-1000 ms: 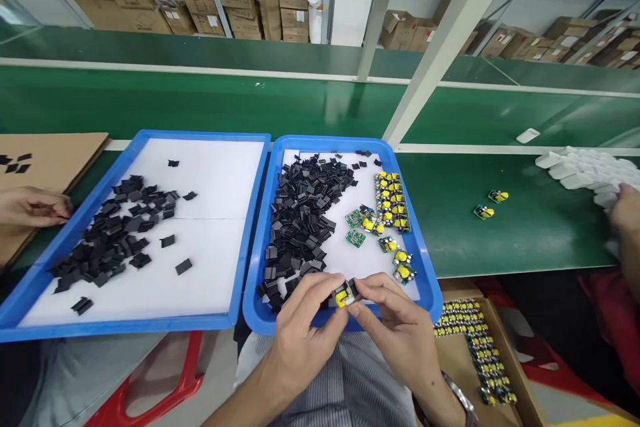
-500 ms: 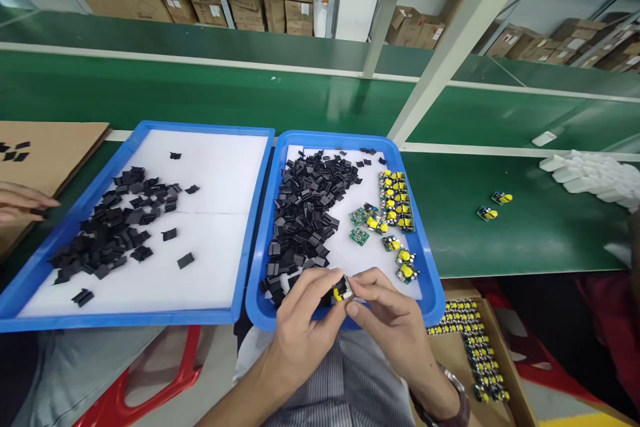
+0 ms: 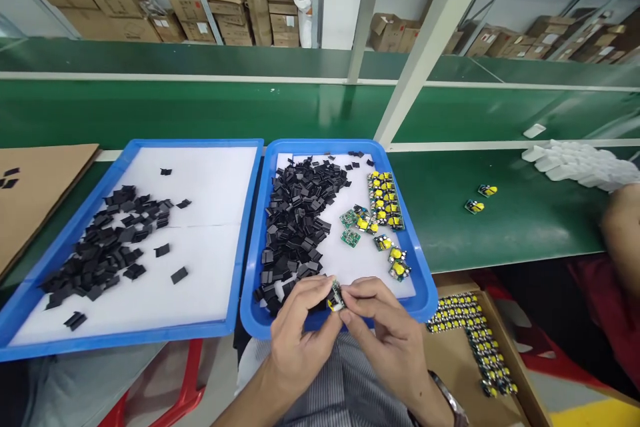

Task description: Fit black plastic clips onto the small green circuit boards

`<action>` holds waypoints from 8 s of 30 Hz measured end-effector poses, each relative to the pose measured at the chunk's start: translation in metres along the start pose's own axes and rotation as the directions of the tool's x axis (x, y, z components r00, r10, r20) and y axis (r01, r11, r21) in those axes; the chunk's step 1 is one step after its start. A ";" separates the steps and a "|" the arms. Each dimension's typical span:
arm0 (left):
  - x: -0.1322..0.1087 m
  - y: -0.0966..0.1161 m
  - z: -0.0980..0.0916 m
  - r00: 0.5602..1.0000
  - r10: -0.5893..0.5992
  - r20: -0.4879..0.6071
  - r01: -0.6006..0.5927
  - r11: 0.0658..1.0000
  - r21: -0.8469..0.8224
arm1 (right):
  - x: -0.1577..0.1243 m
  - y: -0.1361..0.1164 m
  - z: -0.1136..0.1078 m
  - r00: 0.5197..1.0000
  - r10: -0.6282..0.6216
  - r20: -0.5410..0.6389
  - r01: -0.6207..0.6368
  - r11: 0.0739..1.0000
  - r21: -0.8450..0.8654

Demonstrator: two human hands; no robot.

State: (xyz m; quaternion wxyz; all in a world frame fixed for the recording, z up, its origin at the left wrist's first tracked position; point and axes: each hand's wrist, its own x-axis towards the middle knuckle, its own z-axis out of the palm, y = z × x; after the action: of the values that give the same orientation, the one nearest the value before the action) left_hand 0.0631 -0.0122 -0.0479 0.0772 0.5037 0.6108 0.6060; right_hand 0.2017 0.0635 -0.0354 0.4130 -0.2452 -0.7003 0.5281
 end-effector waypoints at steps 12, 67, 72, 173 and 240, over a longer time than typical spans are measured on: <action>0.029 0.001 0.006 0.944 0.124 0.305 -0.203 0.949 0.242 | 0.025 0.022 -0.062 0.976 0.027 -0.216 -0.082 0.964 -0.252; 0.026 -0.001 -0.015 0.850 -0.467 0.243 0.526 0.762 -0.377 | 0.061 0.002 -0.009 0.954 -0.243 0.176 0.268 0.953 -0.139; 0.024 0.004 -0.013 0.854 -0.445 0.267 0.519 0.755 -0.401 | 0.045 0.003 -0.005 0.864 -0.444 0.238 0.497 0.825 -0.267; 0.013 -0.004 -0.019 0.867 -0.260 0.425 0.350 0.925 -0.148 | 0.036 0.010 -0.042 0.867 0.349 0.355 -0.470 0.809 0.352; 0.008 -0.001 -0.012 0.904 -0.252 0.345 0.343 0.910 -0.234 | 0.028 0.007 -0.026 0.825 0.538 0.174 -0.563 0.756 0.334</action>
State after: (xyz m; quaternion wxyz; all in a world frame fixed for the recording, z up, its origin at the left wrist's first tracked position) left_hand 0.0507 -0.0142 -0.0416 0.3368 0.4747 0.5662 0.5837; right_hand 0.2078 0.1018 -0.0305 0.2544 -0.3399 -0.4975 0.7565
